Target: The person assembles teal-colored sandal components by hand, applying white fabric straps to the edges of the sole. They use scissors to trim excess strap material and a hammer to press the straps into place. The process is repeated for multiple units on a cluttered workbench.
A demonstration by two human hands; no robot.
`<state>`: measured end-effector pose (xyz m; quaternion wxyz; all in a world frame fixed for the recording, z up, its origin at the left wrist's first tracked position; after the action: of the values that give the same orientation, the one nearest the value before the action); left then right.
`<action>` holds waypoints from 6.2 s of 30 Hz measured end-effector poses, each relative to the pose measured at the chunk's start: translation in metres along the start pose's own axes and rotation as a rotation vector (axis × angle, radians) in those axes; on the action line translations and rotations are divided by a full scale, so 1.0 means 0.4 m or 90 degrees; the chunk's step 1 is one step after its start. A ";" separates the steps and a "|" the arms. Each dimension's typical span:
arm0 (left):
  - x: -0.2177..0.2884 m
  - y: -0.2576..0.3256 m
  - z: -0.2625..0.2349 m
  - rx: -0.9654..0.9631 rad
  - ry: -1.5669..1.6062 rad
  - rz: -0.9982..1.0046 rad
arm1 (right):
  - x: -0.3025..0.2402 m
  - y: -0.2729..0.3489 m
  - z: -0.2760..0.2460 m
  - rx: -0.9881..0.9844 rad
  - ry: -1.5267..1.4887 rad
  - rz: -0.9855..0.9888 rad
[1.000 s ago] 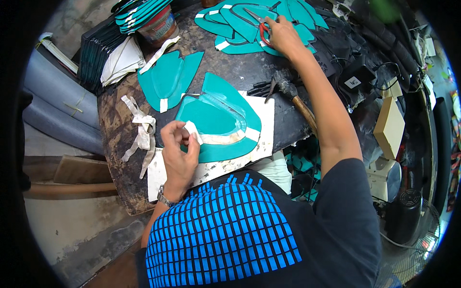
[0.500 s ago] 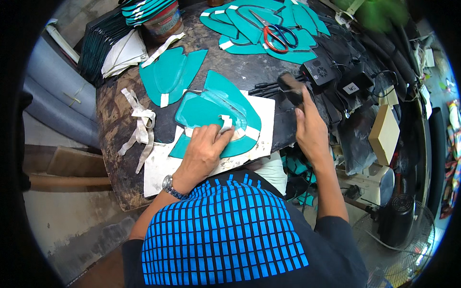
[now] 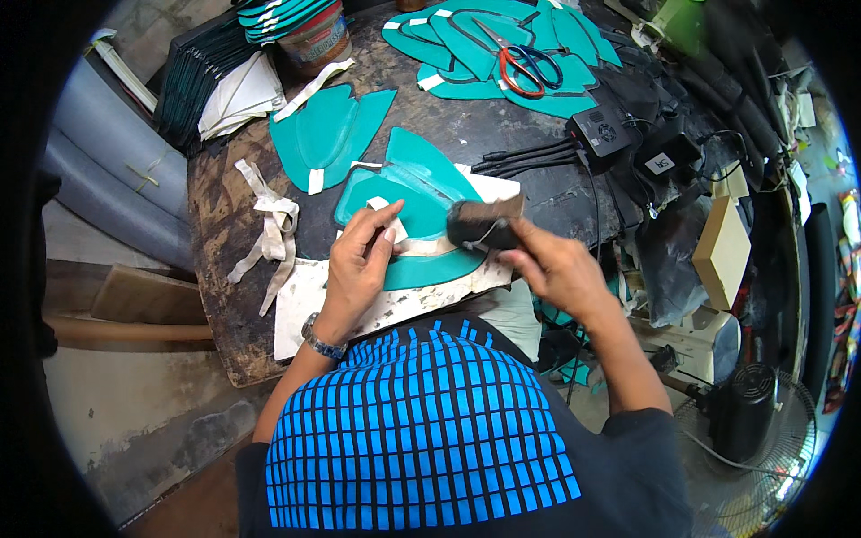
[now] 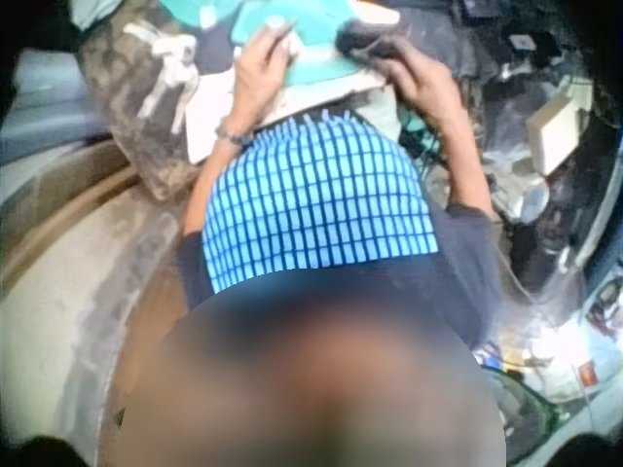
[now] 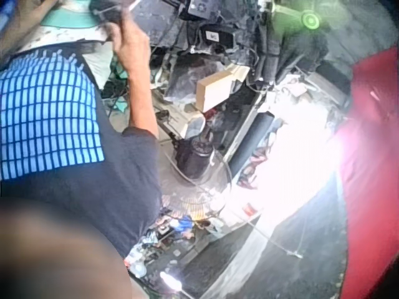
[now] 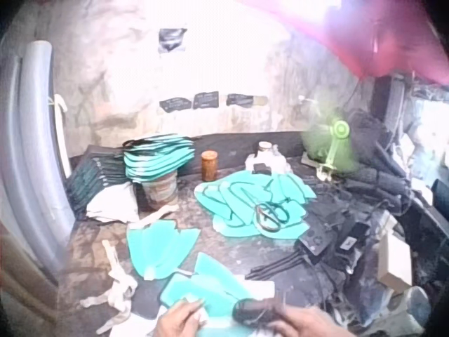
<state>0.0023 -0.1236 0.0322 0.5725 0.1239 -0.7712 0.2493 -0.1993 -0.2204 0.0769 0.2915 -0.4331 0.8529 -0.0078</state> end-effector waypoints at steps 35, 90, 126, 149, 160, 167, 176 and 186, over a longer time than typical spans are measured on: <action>-0.054 0.048 -0.160 0.274 0.498 -0.110 | -0.176 -0.087 0.104 -0.040 -0.029 -0.102; -0.096 -0.119 -0.386 0.175 -0.138 -0.162 | -0.275 -0.645 0.477 -0.160 -0.351 -0.121; 0.085 -0.066 -0.149 0.032 -0.669 0.351 | 0.040 -0.347 0.129 -0.142 -0.513 0.259; 0.041 0.068 0.001 -0.112 -0.434 0.236 | 0.033 -0.207 0.239 -0.139 -0.450 0.278; 0.035 0.067 -0.010 -0.098 -0.404 0.224 | 0.051 -0.216 0.264 -0.122 -0.441 0.300; 0.037 0.064 -0.011 -0.098 -0.399 0.221 | 0.033 -0.229 0.289 -0.148 -0.420 0.293; 0.045 0.060 -0.010 -0.097 -0.401 0.230 | 0.023 -0.240 0.281 -0.119 -0.367 0.291; 0.048 0.036 0.010 -0.147 -0.430 0.244 | 0.024 -0.246 0.287 -0.132 -0.327 0.286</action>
<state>-0.0139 -0.1118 0.0458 0.2400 -0.0124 -0.9480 0.2087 -0.0734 -0.2616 0.0031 0.4454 -0.2498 0.8221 0.2519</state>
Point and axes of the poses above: each hand's wrist, its own y-axis away from the middle knuckle, its own z-axis out of the palm, x = y × z, the point moved 9 cm from there along -y, towards the middle knuckle, and after that the axes turned 8 degrees about x, right-handed, at the moved point
